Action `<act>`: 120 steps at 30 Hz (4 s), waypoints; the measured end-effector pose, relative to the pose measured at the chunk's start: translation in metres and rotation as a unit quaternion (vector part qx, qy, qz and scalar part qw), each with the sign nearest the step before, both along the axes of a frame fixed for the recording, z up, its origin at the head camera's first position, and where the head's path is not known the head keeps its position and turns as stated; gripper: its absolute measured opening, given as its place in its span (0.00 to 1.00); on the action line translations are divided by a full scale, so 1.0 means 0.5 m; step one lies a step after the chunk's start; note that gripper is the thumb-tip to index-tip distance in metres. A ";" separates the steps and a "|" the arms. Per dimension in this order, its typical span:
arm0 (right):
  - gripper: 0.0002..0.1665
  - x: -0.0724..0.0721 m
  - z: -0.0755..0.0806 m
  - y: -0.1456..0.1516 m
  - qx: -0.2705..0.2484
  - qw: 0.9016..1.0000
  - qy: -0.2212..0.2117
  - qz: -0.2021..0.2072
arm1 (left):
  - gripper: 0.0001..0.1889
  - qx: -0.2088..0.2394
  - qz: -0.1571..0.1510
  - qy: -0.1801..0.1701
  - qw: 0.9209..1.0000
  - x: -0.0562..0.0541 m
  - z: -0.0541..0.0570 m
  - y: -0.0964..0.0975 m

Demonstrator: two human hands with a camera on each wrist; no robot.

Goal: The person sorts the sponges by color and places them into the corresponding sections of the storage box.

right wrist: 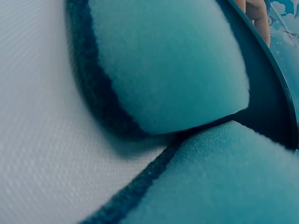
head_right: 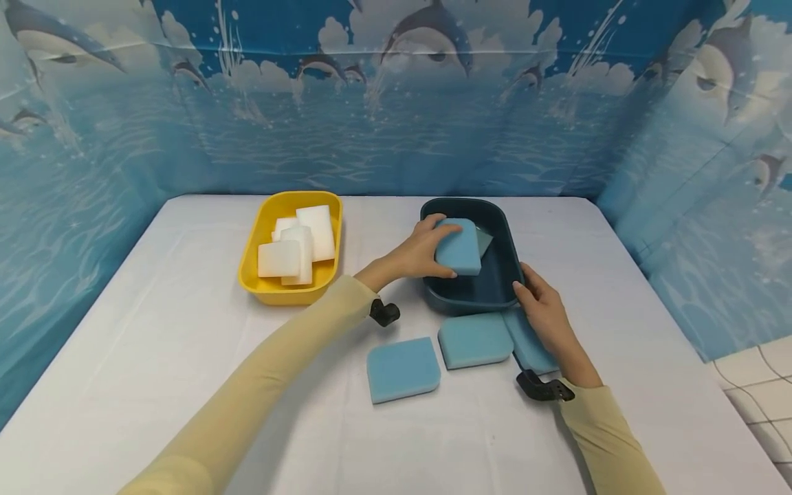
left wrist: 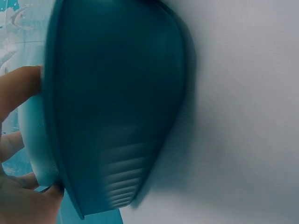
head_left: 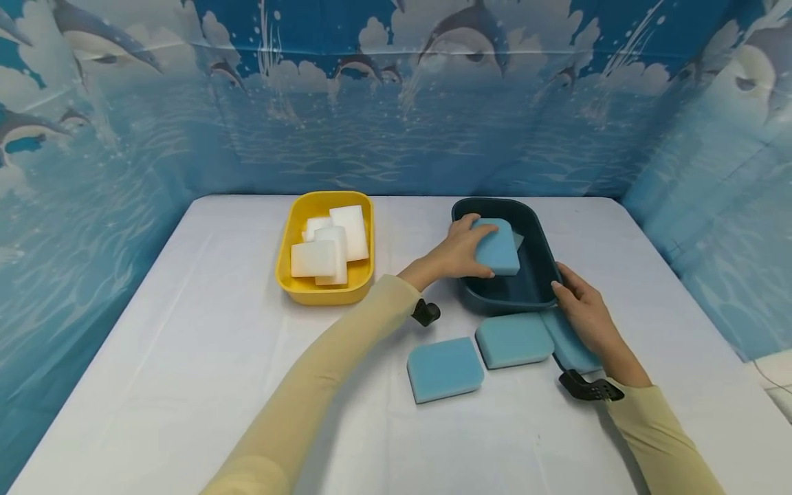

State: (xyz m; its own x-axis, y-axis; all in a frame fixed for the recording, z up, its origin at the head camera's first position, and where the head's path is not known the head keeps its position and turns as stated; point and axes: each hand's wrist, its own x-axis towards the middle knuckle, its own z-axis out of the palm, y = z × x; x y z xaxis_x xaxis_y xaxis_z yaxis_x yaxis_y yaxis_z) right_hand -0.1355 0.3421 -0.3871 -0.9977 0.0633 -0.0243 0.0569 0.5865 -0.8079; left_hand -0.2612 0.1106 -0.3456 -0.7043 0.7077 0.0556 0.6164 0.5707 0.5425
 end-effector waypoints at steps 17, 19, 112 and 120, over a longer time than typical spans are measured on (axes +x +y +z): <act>0.38 0.002 0.001 0.001 0.007 1.000 0.011 0.003 | 0.35 0.025 0.032 0.006 0.999 -0.014 -0.006 0.017; 0.38 0.004 0.002 0.002 0.006 1.000 0.012 0.005 | 0.33 0.033 0.037 0.004 0.999 -0.014 -0.008 0.019; 0.37 -0.001 -0.002 0.000 0.027 1.000 0.014 0.002 | 0.39 0.010 -0.017 -0.090 0.996 0.233 -0.017 -0.212; 0.37 0.002 -0.005 -0.003 0.041 0.999 0.006 -0.002 | 0.38 -0.014 -0.055 -0.082 0.995 0.261 -0.034 -0.215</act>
State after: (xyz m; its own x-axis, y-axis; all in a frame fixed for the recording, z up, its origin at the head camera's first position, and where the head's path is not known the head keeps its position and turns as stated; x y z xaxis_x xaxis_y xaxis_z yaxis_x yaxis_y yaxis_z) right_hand -0.1347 0.3405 -0.3898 -0.9977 0.0681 -0.0070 0.0497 0.6499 -0.7584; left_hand -0.1309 0.0032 -0.3626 -0.6203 0.7808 -0.0746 0.5804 0.5209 0.6259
